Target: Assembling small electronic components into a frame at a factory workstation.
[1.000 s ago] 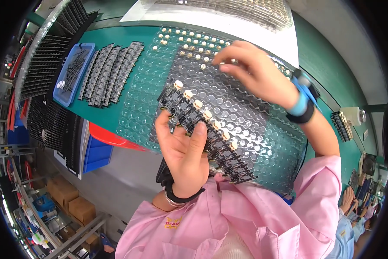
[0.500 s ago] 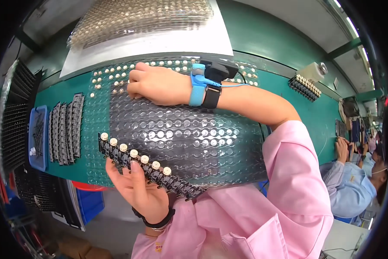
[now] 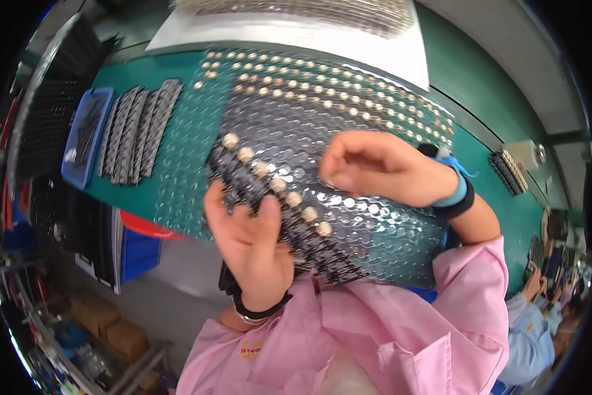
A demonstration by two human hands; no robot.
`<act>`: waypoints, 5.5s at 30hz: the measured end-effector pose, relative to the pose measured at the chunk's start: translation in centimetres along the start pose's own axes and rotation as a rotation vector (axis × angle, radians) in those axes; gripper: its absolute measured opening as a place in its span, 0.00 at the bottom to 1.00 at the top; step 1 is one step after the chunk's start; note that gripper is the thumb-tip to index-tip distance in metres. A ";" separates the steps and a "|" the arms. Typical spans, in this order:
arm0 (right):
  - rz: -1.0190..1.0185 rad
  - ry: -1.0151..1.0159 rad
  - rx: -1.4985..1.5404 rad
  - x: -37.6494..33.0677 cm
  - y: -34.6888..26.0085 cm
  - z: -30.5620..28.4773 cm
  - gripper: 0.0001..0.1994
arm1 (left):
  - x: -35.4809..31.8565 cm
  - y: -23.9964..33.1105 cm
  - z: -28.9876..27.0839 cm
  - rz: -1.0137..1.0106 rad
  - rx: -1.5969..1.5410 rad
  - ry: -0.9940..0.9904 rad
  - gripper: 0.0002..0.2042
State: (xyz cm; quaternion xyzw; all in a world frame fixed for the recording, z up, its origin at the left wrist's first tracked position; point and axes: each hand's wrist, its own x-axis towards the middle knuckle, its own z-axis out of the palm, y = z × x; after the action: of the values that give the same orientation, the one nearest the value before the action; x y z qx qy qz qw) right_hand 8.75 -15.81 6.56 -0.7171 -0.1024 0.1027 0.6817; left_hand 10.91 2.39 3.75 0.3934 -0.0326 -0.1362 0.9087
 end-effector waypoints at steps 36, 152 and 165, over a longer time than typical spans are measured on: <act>0.105 -0.052 0.400 -1.6 -0.7 2.4 0.11 | 0.3 -0.4 -0.3 0.022 0.009 -0.048 0.25; 0.214 0.193 0.402 -3.4 -1.8 2.8 0.06 | 0.6 -0.4 0.3 0.031 0.013 0.049 0.24; 0.164 0.231 -0.020 -3.4 -3.1 2.9 0.07 | 0.5 -0.8 -0.1 0.100 0.152 0.042 0.24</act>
State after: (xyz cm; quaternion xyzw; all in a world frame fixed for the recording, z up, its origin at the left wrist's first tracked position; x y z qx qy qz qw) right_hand 4.60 -13.85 9.52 -0.7368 0.0347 0.0737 0.6712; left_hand 11.20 1.80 3.07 0.4617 -0.0432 -0.0797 0.8824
